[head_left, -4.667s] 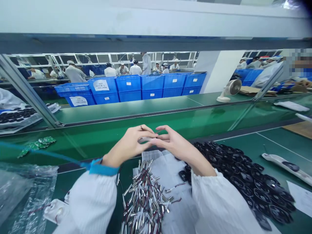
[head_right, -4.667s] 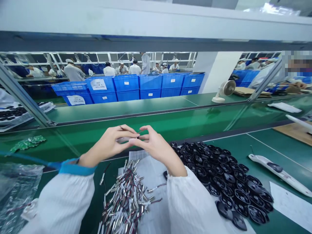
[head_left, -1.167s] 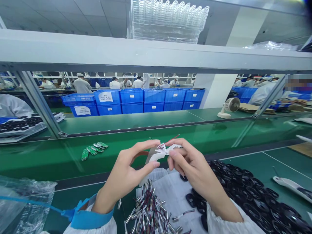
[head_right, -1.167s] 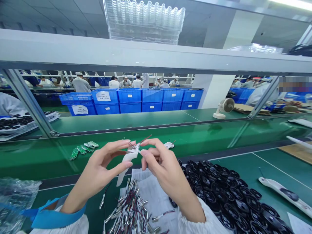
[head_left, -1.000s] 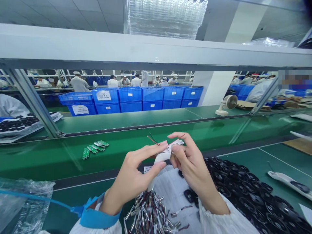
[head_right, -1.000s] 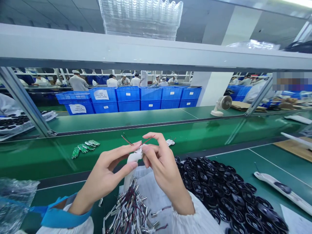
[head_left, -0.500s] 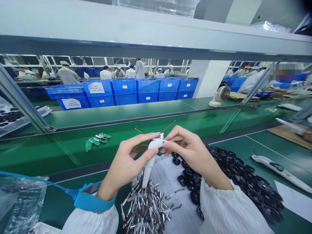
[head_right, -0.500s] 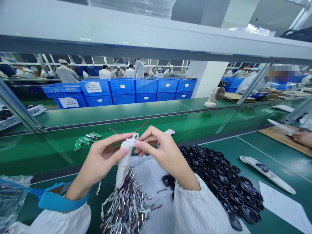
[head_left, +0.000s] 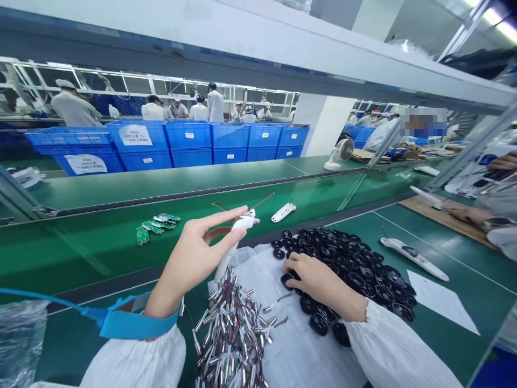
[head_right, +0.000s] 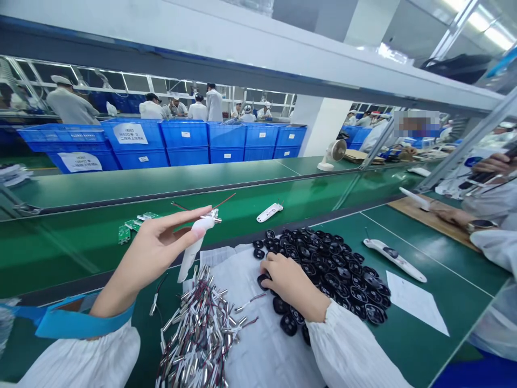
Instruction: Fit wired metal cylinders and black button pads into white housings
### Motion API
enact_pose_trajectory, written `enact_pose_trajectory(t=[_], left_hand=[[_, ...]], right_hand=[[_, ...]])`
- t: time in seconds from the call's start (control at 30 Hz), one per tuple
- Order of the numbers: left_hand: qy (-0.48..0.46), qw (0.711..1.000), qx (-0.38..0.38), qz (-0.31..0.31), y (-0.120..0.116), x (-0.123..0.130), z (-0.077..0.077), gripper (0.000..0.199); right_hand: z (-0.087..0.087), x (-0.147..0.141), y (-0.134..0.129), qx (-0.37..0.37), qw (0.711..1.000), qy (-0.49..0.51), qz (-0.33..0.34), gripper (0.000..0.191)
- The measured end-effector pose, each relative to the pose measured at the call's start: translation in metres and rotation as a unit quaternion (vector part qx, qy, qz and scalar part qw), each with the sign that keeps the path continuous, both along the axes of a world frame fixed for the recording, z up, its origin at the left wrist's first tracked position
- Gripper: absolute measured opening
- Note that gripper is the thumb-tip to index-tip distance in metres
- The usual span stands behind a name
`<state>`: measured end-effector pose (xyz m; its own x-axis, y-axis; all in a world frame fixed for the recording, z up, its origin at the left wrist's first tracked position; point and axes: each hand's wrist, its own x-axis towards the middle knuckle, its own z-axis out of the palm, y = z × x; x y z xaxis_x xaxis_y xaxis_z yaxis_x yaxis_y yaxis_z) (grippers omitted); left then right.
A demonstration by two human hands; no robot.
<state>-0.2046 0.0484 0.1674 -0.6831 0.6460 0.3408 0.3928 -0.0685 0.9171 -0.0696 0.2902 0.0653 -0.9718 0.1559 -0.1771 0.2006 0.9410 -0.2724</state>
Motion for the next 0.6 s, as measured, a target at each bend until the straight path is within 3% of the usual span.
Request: enact_pose_trajectory(t=[0.13, 0.27, 0.33, 0.43, 0.47, 0.6], left_hand=[[0.001, 1.000, -0.008, 0.004, -0.001, 0.001, 0.001, 0.034], [0.002, 1.000, -0.005, 0.007, -0.003, 0.000, 0.001, 0.035], [0.005, 1.000, -0.002, 0.010, -0.005, -0.001, 0.001, 0.035], [0.001, 1.000, 0.000, 0.023, -0.008, -0.002, 0.000, 0.035], [-0.002, 0.999, 0.000, 0.032, -0.008, -0.002, -0.001, 0.035], [-0.008, 0.997, 0.017, 0.077, -0.009, -0.005, -0.002, 0.038]], right_hand=[[0.006, -0.007, -0.003, -0.061, 0.998, 0.021, 0.011, 0.016], [0.032, -0.028, -0.012, -0.152, 0.984, 0.092, 0.001, 0.025], [0.051, -0.041, -0.023, -0.276, 0.943, 0.184, -0.028, 0.030], [0.078, -0.058, -0.046, -0.457, 0.836, 0.297, -0.055, 0.037], [0.084, -0.061, -0.054, -0.481, 0.819, 0.308, -0.054, 0.040], [0.093, -0.064, -0.078, -0.532, 0.794, 0.295, -0.008, 0.057]])
